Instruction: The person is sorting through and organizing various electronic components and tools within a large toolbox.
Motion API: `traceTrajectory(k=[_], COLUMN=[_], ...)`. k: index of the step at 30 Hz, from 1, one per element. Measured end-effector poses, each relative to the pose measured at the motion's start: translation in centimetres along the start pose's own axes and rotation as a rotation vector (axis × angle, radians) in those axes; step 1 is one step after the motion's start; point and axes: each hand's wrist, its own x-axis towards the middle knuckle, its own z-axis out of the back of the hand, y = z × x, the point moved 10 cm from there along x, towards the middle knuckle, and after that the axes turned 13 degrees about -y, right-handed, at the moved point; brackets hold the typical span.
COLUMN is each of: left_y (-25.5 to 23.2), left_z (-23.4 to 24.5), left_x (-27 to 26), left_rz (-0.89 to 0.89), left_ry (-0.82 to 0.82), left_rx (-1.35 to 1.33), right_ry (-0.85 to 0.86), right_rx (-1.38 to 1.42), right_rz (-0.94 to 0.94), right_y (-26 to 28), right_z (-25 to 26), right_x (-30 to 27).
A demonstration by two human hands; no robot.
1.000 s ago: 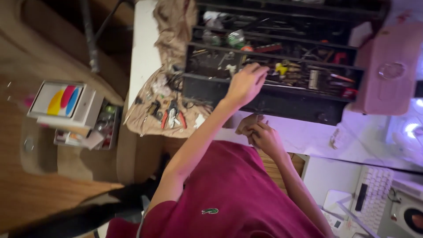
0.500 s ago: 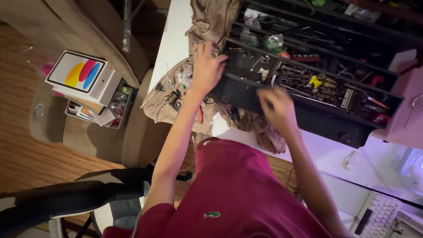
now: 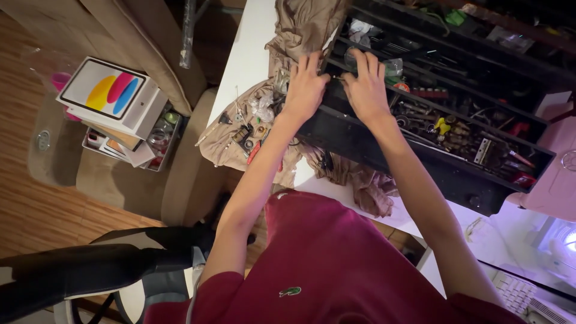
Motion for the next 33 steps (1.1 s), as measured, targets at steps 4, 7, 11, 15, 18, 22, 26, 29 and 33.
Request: traceTrajectory(k=[4, 7, 11, 15, 18, 22, 26, 29, 33], left_y=[0.8, 1.9, 3.4, 4.2, 5.5, 6.8, 8.6, 10.6, 13.8], left_z=[2.3, 2.9, 2.7, 3.4, 4.1, 6.2, 8.5, 9.5, 10.2], left_x=[0.1, 0.3, 0.2, 0.1, -0.2, -2.1, -5.3, -9.1, -15.2], left_rz=[0.121, 0.229, 0.351, 0.445, 0.501, 0.584, 0.722, 0.812, 0.914], left_ry=[-0.116, -0.226, -0.285, -0.312, -0.347, -0.367, -0.376, -0.392, -0.429], left_rx=[-0.213, -0.328, -0.378, -0.408, -0.408, -0.406, -0.393, -0.343, -0.23], right_ry=[0.033, 0.073, 0.116, 0.141, 0.086, 0.059, 0.048, 0.072, 0.121], right_rx=[0.036, 0.073, 0.073, 0.092, 0.138, 0.241, 0.383, 0.471, 0.538], right_rz=[-0.015, -0.031, -0.026, -0.04, -0.078, -0.192, -0.312, -0.297, -0.199], right_y=[-0.1, -0.1, -0.2, -0.2, -1.4, -3.8, -3.8, -1.0, 4.8], right_z=[1.0, 1.1, 0.7, 0.8, 0.9, 1.3, 3.5, 4.0, 2.6], right_x=[0.1, 0.3, 0.1, -0.4, -1.4, -2.2, -1.2, -0.2, 0.7])
